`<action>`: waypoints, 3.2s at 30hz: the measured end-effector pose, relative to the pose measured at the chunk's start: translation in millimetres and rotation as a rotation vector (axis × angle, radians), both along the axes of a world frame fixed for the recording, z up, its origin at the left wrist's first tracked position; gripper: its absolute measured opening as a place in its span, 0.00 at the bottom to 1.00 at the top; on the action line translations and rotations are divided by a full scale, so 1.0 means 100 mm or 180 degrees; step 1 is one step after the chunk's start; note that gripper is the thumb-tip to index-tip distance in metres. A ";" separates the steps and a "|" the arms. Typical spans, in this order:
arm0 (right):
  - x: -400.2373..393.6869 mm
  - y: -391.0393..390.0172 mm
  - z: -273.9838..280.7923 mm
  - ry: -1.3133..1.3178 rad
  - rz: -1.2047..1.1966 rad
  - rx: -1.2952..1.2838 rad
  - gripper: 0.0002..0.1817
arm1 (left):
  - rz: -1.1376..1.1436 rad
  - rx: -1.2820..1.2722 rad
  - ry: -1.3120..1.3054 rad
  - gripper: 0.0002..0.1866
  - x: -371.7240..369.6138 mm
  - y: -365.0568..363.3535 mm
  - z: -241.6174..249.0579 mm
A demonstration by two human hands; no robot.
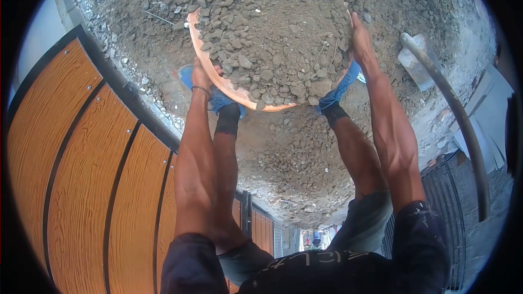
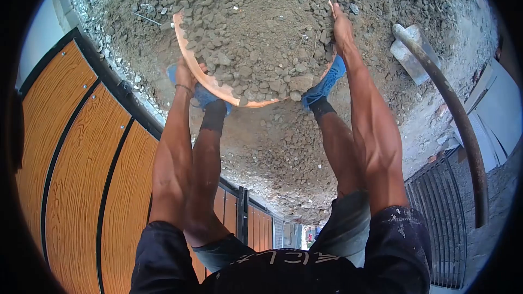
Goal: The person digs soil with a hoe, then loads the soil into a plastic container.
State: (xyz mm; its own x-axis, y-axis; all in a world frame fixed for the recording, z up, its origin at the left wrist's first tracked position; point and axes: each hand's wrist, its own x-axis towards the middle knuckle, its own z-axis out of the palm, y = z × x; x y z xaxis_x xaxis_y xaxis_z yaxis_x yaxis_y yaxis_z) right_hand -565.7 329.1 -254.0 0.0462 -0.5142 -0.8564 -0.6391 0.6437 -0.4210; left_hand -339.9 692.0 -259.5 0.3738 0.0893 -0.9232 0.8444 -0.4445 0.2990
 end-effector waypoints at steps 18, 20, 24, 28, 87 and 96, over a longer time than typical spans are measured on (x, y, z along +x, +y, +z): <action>0.06 0.18 0.30 0.0052 0.1081 -0.0373 0.42 | 0.1264 -0.1193 0.0781 0.19 -0.22 -0.03 -0.06; 0.11 0.35 0.62 0.0289 0.1382 -0.0506 0.40 | 0.1090 -0.0642 0.0316 0.18 -0.38 -0.24 0.35; 0.05 0.63 1.18 0.0344 0.1304 -0.0677 0.37 | 0.1350 -0.0533 0.0043 0.23 -0.64 -0.17 0.91; -0.03 0.76 2.09 0.0239 0.1281 -0.0349 0.35 | 0.0853 -0.0592 0.0047 0.31 -0.63 0.02 2.06; 9.36 -6.36 8.01 -0.0878 0.0502 -0.1927 0.30 | -0.1646 -0.0745 -0.1841 0.32 9.77 -7.45 8.03; 11.28 -7.96 7.84 -0.0880 0.0434 -0.1991 0.29 | -0.1624 -0.0895 -0.1688 0.36 11.78 -9.26 7.80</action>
State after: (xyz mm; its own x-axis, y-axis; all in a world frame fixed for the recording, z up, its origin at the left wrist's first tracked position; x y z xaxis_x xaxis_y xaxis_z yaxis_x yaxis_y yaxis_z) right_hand 562.2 -466.6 530.4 0.3190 -0.8813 -0.3487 -0.5130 0.1488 -0.8454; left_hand 838.3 -233.6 520.2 0.7026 -0.4223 -0.5727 0.2695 -0.5869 0.7635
